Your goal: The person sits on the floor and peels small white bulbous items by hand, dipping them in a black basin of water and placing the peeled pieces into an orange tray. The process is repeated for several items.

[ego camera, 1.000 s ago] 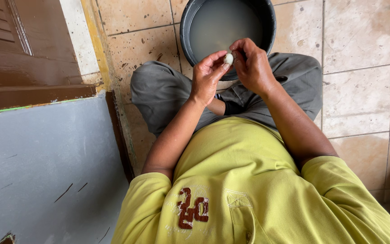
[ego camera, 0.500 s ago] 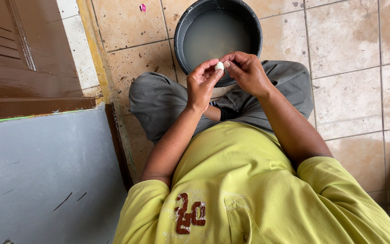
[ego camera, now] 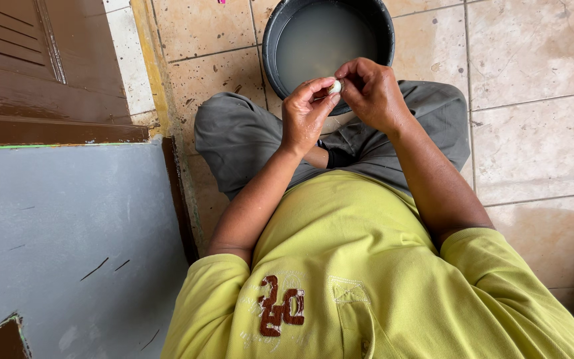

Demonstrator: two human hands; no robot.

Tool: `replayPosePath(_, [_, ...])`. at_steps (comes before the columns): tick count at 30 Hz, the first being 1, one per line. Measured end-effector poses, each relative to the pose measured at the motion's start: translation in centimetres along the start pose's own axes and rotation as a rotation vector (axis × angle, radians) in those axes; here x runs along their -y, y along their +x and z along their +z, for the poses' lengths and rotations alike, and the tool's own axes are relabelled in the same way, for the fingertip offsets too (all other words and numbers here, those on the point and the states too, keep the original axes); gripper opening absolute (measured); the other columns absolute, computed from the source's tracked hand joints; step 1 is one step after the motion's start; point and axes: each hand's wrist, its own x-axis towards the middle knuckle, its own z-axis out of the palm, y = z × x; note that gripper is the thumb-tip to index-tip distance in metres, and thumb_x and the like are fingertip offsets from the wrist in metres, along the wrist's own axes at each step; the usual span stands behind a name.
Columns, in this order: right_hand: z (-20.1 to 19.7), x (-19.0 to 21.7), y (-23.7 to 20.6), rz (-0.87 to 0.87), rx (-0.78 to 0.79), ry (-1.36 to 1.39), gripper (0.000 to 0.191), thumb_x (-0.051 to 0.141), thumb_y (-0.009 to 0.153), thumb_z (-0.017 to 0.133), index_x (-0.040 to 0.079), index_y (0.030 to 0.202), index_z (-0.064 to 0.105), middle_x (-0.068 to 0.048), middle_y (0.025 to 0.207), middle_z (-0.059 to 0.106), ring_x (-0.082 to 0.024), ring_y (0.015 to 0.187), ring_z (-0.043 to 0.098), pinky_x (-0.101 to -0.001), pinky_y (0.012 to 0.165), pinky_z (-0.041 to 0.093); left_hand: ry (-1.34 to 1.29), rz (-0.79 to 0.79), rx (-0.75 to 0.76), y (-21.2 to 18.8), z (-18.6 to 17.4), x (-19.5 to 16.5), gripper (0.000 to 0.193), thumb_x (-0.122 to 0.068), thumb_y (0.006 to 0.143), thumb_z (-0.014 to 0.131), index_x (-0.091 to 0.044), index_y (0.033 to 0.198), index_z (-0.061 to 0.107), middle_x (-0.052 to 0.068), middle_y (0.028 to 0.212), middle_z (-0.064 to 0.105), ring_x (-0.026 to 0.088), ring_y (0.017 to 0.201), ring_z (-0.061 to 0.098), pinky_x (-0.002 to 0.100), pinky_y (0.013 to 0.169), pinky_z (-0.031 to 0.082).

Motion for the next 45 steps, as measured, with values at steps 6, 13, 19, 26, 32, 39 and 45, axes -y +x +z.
replayPosePath(6, [-0.7,-2.5,0.7,0.076,-0.016,0.315,0.006,0.000,0.107,0.058,0.000,0.113,0.061,-0.002,0.102,0.068,-0.005,0.091,0.064,-0.0202,0.078,0.054,-0.486,-0.340,0.081,1.1,0.1,0.7,0.037,-0.011,0.107,0.057,0.000,0.142,0.055,0.013,0.127,0.069,0.019,0.115,0.071,0.034,0.103,0.062])
replayPosePath(13, [-0.9,-5.7,2.0,0.087,0.030,0.359,0.006,-0.001,0.109,0.056,0.002,0.112,0.061,-0.001,0.101,0.064,-0.003,0.090,0.060,-0.0186,0.076,0.050,-0.637,-0.482,0.108,3.1,-1.3,2.8,0.032,-0.010,0.109,0.060,0.005,0.138,0.061,0.015,0.119,0.069,0.019,0.102,0.069,0.033,0.093,0.062])
replayPosePath(19, [-0.1,-7.7,4.9,0.287,-0.170,0.605,0.009,0.002,0.109,0.053,0.005,0.108,0.062,0.000,0.094,0.063,-0.005,0.069,0.052,-0.0206,0.059,0.044,-0.876,-0.526,0.061,5.2,-2.4,3.7,0.021,-0.007,0.107,0.063,0.001,0.127,0.063,0.013,0.117,0.069,0.022,0.106,0.070,0.035,0.097,0.060])
replayPosePath(26, [-0.5,-5.0,7.3,-0.222,-0.045,-0.204,0.012,0.007,0.104,0.070,-0.002,0.111,0.068,-0.010,0.102,0.068,-0.018,0.087,0.065,-0.0303,0.073,0.053,-0.841,-0.473,0.000,7.8,-3.0,5.3,0.020,0.002,0.102,0.067,-0.005,0.121,0.062,0.009,0.119,0.068,0.021,0.114,0.067,0.040,0.105,0.059])
replayPosePath(32, [-1.6,-4.2,10.8,0.075,0.114,0.094,0.011,0.009,0.109,0.063,-0.001,0.111,0.067,-0.003,0.096,0.072,-0.009,0.090,0.070,-0.0259,0.079,0.058,-0.795,-0.519,0.167,11.8,-4.7,8.0,0.022,0.005,0.098,0.075,-0.006,0.114,0.063,0.007,0.110,0.068,0.018,0.105,0.068,0.038,0.095,0.061])
replayPosePath(39, [-2.9,-4.6,12.4,0.053,-0.061,-0.172,0.005,0.002,0.105,0.067,0.000,0.109,0.067,-0.008,0.092,0.071,-0.014,0.081,0.067,-0.0304,0.070,0.054,-0.759,-0.408,0.255,15.5,-3.4,10.7,0.024,0.002,0.094,0.080,-0.003,0.115,0.069,0.007,0.109,0.071,0.015,0.101,0.069,0.033,0.094,0.061])
replayPosePath(45, [1.0,-5.1,12.6,-0.114,-0.231,-0.490,0.015,-0.004,0.098,0.070,0.001,0.107,0.059,-0.013,0.088,0.066,-0.027,0.074,0.069,-0.0350,0.063,0.053,-0.728,-0.466,0.199,14.1,-4.8,11.7,0.025,-0.003,0.104,0.072,0.003,0.129,0.069,0.013,0.119,0.072,0.018,0.108,0.070,0.035,0.097,0.060])
